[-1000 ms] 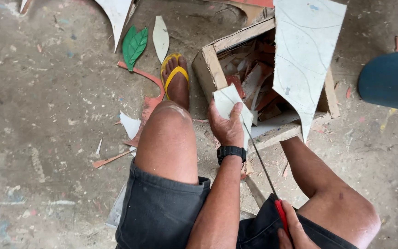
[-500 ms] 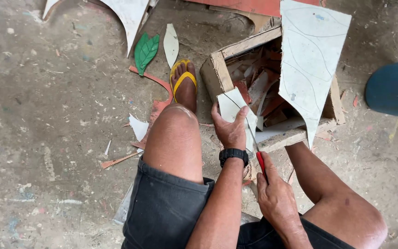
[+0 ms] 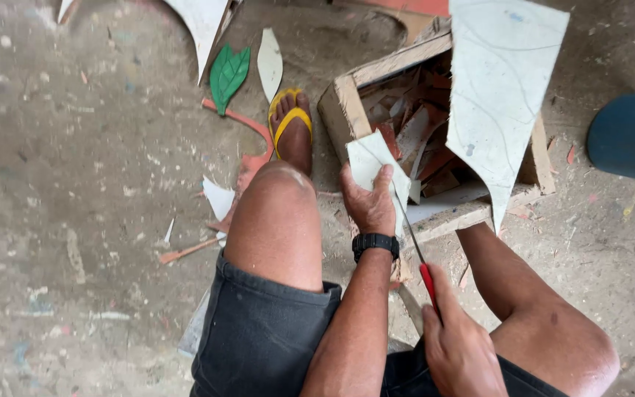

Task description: Cutting a curved shape from a sheet of material using a utility knife

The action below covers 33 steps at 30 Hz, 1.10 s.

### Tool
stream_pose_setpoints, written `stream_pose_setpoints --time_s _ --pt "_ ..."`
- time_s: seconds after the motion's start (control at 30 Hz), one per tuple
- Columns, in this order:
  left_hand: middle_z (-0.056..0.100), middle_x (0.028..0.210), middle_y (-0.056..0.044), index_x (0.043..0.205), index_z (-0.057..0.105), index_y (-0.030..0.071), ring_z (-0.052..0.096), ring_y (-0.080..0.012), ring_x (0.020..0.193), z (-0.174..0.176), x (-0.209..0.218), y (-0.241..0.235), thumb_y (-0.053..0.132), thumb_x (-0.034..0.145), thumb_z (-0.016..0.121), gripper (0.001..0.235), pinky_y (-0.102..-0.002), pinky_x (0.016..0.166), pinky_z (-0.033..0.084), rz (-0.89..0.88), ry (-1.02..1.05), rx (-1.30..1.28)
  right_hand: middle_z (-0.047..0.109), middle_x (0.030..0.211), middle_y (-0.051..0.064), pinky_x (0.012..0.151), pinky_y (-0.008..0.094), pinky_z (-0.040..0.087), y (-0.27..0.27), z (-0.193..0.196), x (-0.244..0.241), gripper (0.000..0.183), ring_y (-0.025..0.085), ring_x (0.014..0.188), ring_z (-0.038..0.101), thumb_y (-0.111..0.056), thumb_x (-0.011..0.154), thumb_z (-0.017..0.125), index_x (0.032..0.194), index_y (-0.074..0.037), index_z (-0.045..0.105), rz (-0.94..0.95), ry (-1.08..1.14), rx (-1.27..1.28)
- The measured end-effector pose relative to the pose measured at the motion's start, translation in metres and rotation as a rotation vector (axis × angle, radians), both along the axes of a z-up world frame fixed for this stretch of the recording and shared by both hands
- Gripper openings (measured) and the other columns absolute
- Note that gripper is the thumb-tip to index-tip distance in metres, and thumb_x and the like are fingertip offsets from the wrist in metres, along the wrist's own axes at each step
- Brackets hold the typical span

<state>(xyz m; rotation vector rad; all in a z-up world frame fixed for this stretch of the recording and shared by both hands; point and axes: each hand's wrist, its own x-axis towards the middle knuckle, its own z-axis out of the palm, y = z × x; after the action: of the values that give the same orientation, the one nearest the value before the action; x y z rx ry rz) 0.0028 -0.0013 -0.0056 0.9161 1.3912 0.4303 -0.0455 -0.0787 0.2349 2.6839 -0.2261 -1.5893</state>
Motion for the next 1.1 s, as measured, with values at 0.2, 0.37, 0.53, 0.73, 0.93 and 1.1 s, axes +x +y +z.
stream_pose_setpoints --time_s 0.2,0.37,0.53,0.73,0.93,1.1 --pt "0.066 0.134 -0.016 0.144 0.047 0.008 0.067 -0.0312 0.118 0.009 -0.004 0.003 0.028 0.079 0.081 0.076 -0.046 0.101 0.058 -0.049 0.015 -0.003 0.081 0.103 -0.015 0.090 0.012 0.049 -0.141 -0.027 -0.082 0.062 0.001 0.080 0.079 -0.027 0.089 0.062 0.149 -0.039 0.060 -0.061 -0.383 0.280" --pt "0.061 0.140 -0.016 0.145 0.047 0.010 0.063 -0.0308 0.122 0.007 -0.005 0.004 0.031 0.078 0.080 0.078 -0.043 0.103 0.052 -0.071 0.056 -0.006 0.072 0.111 0.025 0.084 0.047 0.049 0.007 -0.021 0.006 0.060 0.049 0.099 0.070 -0.027 0.099 0.039 0.156 -0.045 0.031 -0.081 -0.035 0.061" --pt "0.068 0.131 -0.013 0.140 0.048 0.011 0.070 -0.0298 0.110 0.025 -0.011 0.018 0.038 0.075 0.081 0.078 -0.043 0.093 0.055 -0.165 0.082 0.003 0.073 0.114 0.024 0.093 0.052 0.050 0.001 -0.058 0.011 0.064 0.047 0.107 0.067 -0.033 0.101 0.037 0.164 -0.043 0.026 0.017 -0.113 0.158" --pt "0.069 0.134 -0.014 0.142 0.044 0.010 0.070 -0.0302 0.117 0.058 -0.030 0.045 0.031 0.071 0.082 0.082 -0.040 0.099 0.054 -0.455 0.127 -0.012 0.069 0.125 0.023 0.087 0.057 0.048 -0.012 -0.068 0.007 0.065 0.053 0.105 0.065 -0.032 0.101 0.040 0.163 -0.042 0.026 0.053 -0.185 0.270" --pt "0.069 0.126 -0.018 0.132 0.046 0.009 0.068 -0.0366 0.113 0.072 -0.039 0.050 0.016 0.079 0.082 0.064 -0.045 0.096 0.055 -0.740 0.344 -0.042 0.073 0.113 0.025 0.082 0.054 0.049 -0.013 -0.061 0.003 0.063 0.046 0.095 0.069 -0.030 0.102 0.039 0.163 -0.036 0.028 0.007 -0.187 0.327" --pt "0.054 0.149 -0.020 0.146 0.041 0.005 0.054 -0.0350 0.137 0.082 -0.030 0.054 0.019 0.079 0.086 0.082 -0.042 0.114 0.045 -0.640 0.317 -0.203 0.073 0.099 0.027 0.082 0.052 0.046 -0.014 -0.066 0.006 0.064 0.047 0.096 0.065 -0.028 0.101 0.041 0.164 -0.033 0.029 0.020 -0.202 0.372"
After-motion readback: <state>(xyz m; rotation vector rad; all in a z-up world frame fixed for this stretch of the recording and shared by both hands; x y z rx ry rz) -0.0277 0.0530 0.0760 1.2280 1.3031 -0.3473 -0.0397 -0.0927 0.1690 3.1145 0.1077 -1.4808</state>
